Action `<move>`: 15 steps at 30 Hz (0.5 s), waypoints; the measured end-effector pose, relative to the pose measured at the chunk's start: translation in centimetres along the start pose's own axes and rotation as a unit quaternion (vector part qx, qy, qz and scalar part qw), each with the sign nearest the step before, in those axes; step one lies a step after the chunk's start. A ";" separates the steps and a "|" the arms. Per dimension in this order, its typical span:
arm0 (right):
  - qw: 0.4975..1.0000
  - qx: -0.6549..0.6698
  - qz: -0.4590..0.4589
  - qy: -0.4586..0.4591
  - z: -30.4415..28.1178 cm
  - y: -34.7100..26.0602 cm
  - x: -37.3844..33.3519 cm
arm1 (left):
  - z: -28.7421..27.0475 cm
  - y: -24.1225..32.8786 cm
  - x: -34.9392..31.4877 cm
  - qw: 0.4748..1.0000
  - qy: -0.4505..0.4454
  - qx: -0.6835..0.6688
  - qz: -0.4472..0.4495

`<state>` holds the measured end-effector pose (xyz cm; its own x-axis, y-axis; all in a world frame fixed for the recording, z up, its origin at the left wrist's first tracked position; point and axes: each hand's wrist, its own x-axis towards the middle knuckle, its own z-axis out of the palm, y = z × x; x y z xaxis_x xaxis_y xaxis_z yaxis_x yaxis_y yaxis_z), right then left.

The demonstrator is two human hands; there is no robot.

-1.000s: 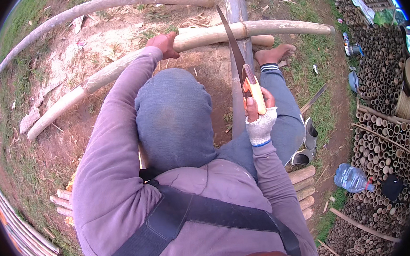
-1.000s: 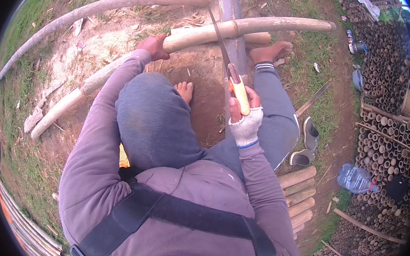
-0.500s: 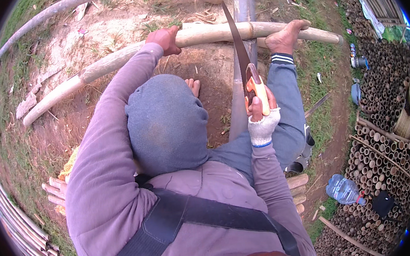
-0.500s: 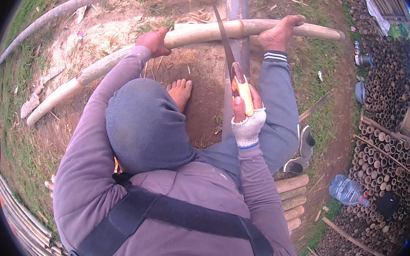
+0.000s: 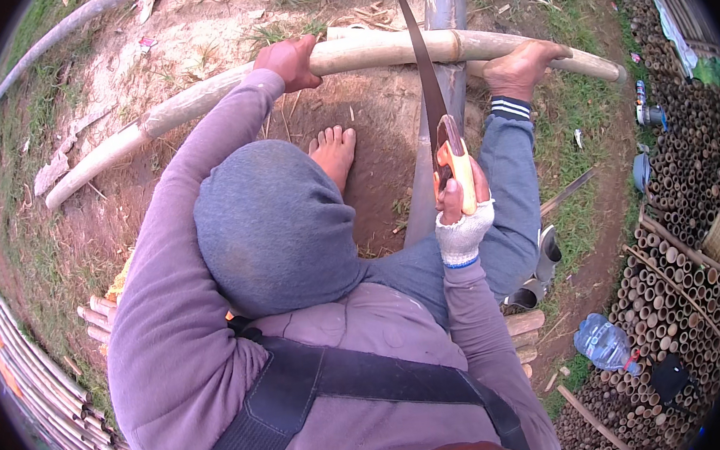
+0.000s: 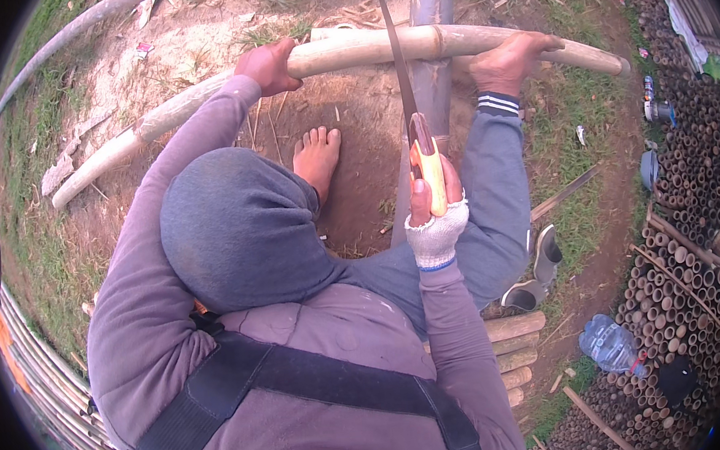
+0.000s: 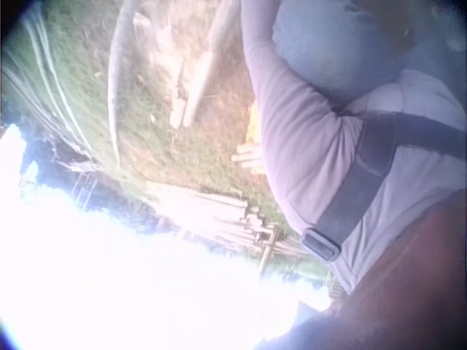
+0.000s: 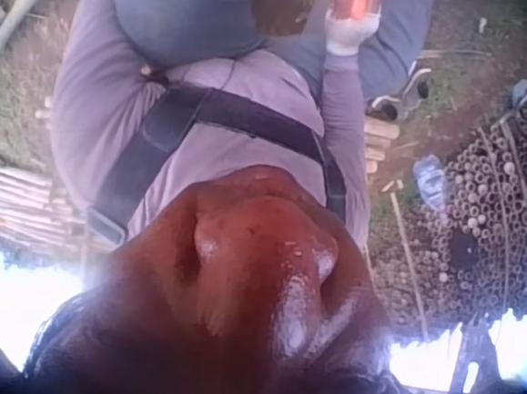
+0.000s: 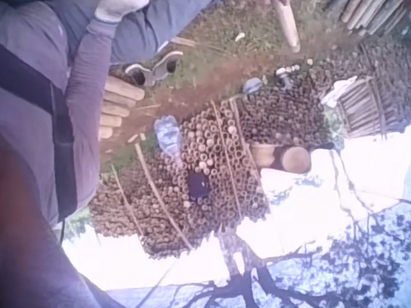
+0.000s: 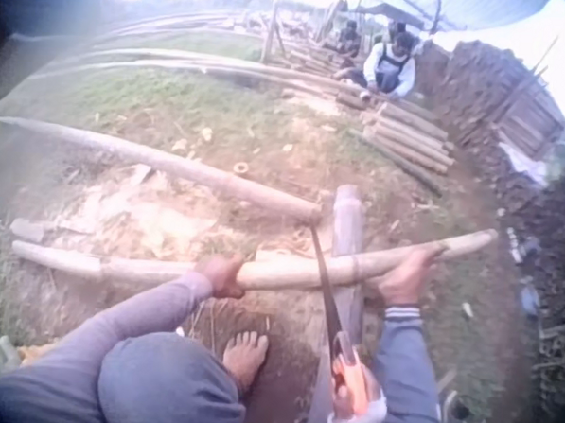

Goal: The person uses a hand saw to cut a long bamboo pole into shorter sections. They hold the bamboo steady with their left hand and saw with their right hand, then place the cut pieces onto a nearby stack.

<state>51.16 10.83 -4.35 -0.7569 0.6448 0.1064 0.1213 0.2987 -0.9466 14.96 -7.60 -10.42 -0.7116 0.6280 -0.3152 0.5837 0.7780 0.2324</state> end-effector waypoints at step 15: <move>0.987 -0.106 -0.119 0.032 1.9 -2.1 6.1 | -0.3 2.0 1.4 1.000 -0.003 0.001 0.027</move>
<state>45.08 12.86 -2.29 -0.7385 0.5805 0.3429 0.0819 0.5821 -0.8089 15.05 -5.14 -10.11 -0.6769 0.6690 -0.3069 0.6223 0.7429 0.2467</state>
